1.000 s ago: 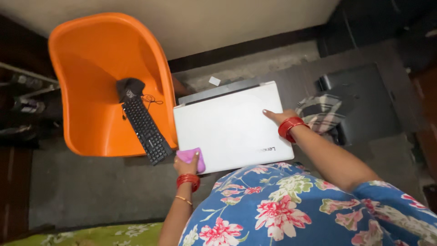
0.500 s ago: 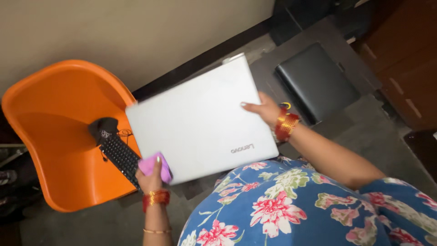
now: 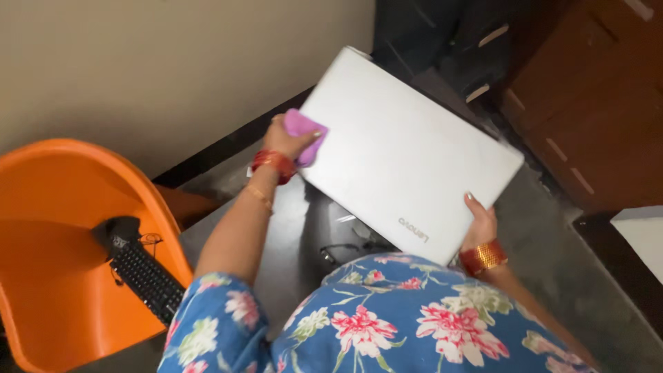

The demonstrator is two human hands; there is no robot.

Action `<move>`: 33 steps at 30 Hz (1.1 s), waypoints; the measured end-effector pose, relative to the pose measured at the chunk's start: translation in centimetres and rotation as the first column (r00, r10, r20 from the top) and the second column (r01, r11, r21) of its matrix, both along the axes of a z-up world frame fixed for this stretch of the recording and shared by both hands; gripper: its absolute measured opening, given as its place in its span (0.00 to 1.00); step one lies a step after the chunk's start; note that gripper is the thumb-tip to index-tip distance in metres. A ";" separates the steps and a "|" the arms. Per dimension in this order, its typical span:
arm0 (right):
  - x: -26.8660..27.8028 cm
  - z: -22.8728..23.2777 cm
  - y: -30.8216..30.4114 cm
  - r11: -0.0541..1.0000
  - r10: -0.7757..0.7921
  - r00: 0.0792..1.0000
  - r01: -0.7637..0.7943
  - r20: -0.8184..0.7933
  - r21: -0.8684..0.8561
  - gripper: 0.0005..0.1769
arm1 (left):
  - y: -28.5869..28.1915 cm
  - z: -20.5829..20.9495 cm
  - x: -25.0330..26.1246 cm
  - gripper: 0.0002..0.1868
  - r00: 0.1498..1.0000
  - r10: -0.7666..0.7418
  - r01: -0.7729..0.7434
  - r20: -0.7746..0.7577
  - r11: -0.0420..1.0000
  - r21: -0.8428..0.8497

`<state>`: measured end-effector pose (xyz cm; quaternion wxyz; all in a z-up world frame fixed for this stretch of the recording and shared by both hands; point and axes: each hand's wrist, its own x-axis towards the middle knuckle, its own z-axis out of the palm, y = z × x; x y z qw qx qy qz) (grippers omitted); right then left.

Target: The person wipes the keyboard and palm rest of a laptop with a purple cloth, then closes the laptop. The person then wipes a dark wristwatch with the same cloth and places it on the table. Finally, the person wipes the table surface.

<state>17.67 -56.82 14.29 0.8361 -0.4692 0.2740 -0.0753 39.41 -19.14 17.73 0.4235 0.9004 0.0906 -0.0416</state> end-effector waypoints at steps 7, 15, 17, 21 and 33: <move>-2.2 -11.0 -4.2 0.948 -0.314 0.894 0.312 -0.319 -0.058 0.30 | -10.6 -3.8 6.2 0.47 0.976 -0.193 0.209 -0.104 0.962 0.177; -1.5 -12.9 -1.1 0.841 -0.514 0.818 0.423 -0.257 -0.336 0.38 | -12.2 -8.1 4.7 0.21 0.999 -0.034 0.025 0.033 0.969 0.244; -1.3 -14.0 -1.1 0.841 -0.520 0.767 0.384 -0.375 -0.381 0.41 | -10.4 -8.7 2.2 0.21 0.967 0.043 -0.072 0.250 0.991 0.110; -1.1 -15.9 -3.6 0.905 -0.413 0.751 0.278 -0.515 -0.320 0.42 | -3.5 -10.9 -4.5 0.17 0.914 0.199 -0.208 0.354 0.978 -0.014; 6.5 -7.4 7.8 0.248 0.452 0.890 -0.058 0.062 -0.967 0.48 | 13.9 -13.6 -24.3 0.24 0.855 0.498 -0.518 0.146 0.806 0.285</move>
